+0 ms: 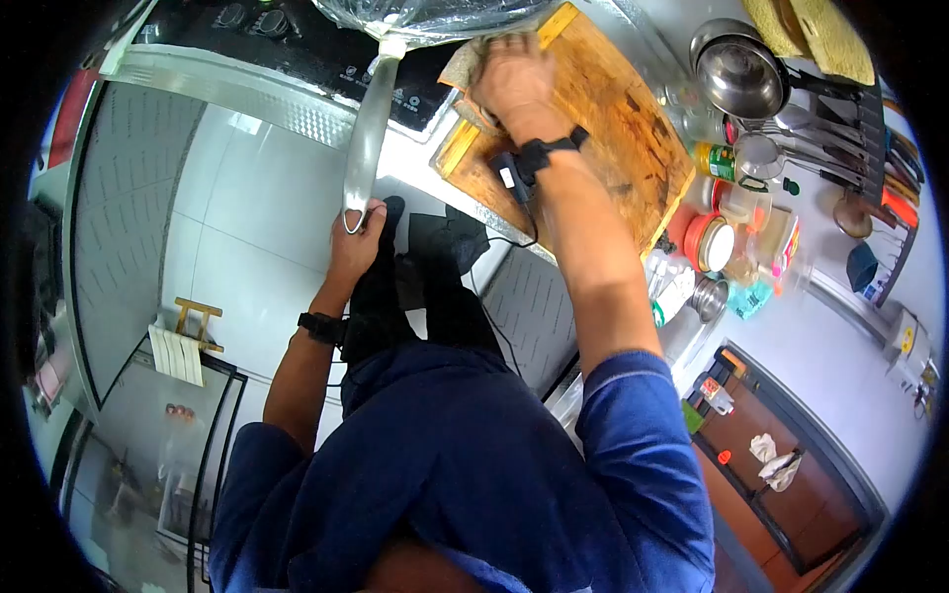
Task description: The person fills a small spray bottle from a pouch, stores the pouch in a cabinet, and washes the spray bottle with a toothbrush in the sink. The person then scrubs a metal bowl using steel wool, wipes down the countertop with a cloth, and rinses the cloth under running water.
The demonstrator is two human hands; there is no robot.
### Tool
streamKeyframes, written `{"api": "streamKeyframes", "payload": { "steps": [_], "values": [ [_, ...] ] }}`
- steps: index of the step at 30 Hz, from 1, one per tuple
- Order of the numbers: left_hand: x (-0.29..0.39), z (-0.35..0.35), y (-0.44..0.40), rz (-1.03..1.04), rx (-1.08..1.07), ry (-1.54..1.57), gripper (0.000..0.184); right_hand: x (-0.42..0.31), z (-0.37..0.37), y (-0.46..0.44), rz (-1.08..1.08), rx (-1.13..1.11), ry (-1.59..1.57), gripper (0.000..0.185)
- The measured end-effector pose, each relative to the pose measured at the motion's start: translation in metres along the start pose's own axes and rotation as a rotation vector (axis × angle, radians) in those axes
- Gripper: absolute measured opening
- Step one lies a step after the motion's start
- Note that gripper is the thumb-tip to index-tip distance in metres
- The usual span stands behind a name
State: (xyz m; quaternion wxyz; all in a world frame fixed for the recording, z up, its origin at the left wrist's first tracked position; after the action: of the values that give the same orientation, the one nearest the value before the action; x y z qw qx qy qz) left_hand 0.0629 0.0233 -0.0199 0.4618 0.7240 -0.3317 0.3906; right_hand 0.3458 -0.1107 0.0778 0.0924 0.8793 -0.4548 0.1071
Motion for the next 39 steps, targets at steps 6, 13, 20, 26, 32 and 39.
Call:
{"api": "streamKeyframes", "payload": {
  "steps": [6,13,20,26,32,39],
  "values": [
    [-0.002,0.01,-0.002,-0.005,-0.029,-0.045,0.016,-0.012,0.007,0.001,-0.114,0.149,-0.075,0.043],
    [-0.003,0.009,-0.011,-0.018,-0.028,-0.028,0.024,-0.056,-0.004,0.027,-0.185,-0.057,-0.123,0.026],
    [-0.015,0.03,-0.029,-0.209,-0.237,0.06,0.021,-0.106,-0.016,0.082,-0.196,0.062,-0.324,0.017],
    [-0.027,0.027,-0.02,-0.342,-0.397,0.149,0.023,-0.12,-0.031,0.127,-0.219,-0.219,-0.649,0.022],
    [-0.002,0.013,-0.008,-0.421,-0.497,0.265,0.031,-0.093,-0.053,0.151,-0.065,-0.13,-1.068,0.026],
    [0.0,0.017,0.017,-0.47,-0.664,0.32,0.024,-0.006,-0.033,0.179,0.487,0.081,-1.569,0.028]
  ]
}}
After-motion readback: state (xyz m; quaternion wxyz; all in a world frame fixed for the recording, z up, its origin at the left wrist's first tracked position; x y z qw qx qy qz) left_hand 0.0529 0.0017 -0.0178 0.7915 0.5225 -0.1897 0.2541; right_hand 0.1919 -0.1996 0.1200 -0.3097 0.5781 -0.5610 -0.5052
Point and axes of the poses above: each hand's wrist, its own y-axis away from the middle knuckle, its own z-axis out of the palm, x = y × z, the point moved 7 cm from there along -y, towards the middle knuckle, and after that the axes turned 8 degrees about -z, right-handed, at the moved point
